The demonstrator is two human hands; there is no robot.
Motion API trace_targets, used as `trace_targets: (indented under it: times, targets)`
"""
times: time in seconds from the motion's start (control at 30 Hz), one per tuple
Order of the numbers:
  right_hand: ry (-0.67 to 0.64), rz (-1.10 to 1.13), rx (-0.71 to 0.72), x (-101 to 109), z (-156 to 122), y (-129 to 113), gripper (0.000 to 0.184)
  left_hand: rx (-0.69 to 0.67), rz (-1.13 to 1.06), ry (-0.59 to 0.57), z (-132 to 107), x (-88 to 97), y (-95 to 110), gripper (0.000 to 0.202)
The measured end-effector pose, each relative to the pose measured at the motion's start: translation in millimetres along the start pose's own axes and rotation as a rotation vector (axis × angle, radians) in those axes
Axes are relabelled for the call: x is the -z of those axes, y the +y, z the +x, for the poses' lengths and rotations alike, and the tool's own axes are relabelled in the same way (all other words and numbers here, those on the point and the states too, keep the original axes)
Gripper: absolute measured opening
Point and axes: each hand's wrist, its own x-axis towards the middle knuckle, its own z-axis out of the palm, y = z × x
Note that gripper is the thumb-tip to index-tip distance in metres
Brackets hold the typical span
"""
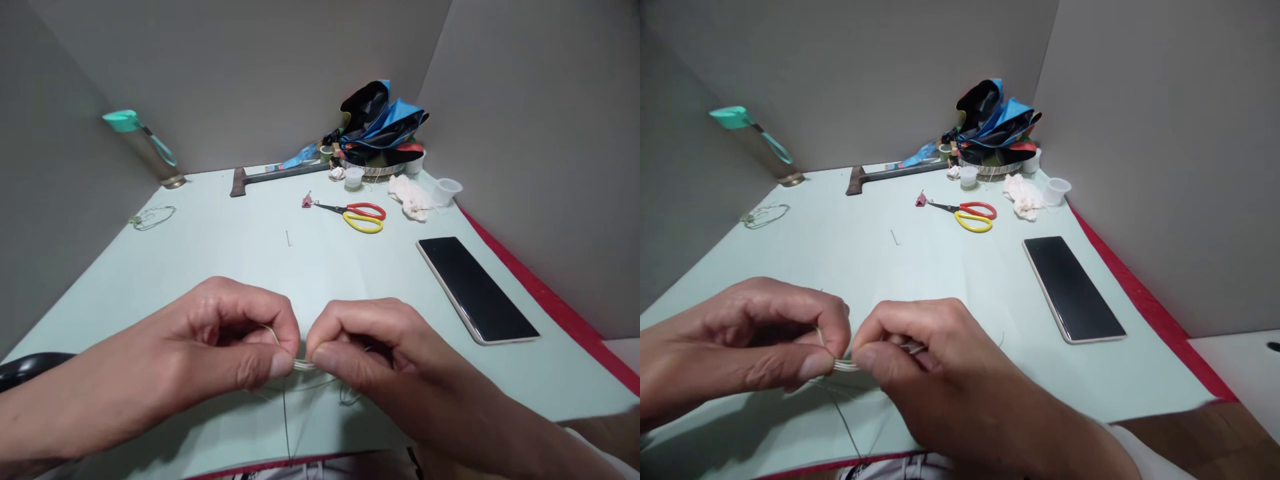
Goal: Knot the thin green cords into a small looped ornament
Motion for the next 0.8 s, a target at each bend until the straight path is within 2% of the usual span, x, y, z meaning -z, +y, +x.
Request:
trace_targets:
  times: [0.13, 0.23, 0.3, 0.47, 0.6, 0.8]
  targets:
    - [-0.065, 0.004, -0.133, 4.0, -3.5, -4.8, 0.019, 0.012, -0.032, -0.017, 4.8, -1.0, 1.6, 0.032]
    - [-0.063, 0.017, -0.208, 0.7, -2.0, -1.6, 0.028, 0.003, -0.034, -0.028, 5.3, -2.9, 2.4, 0.035]
    - [-0.024, 0.001, -0.195, -3.9, 0.5, 2.2, 0.027, 0.006, -0.006, -0.016, 4.4, -3.9, 1.6, 0.037]
    - [0.059, -0.126, -0.015, -13.7, 3.7, 8.1, 0.027, 0.018, 0.083, 0.019, 4.7, -2.0, -2.3, 0.032]
    - [0.09, -0.046, -0.075, -16.9, 2.7, 9.1, 0.019, 0.002, 0.089, 0.033, 5.9, 1.1, -5.9, 0.034]
    - [0.11, 0.086, -0.141, -20.8, 5.1, 9.8, 0.023, 0.01, 0.076, 0.016, 3.1, 1.6, -9.0, 0.027]
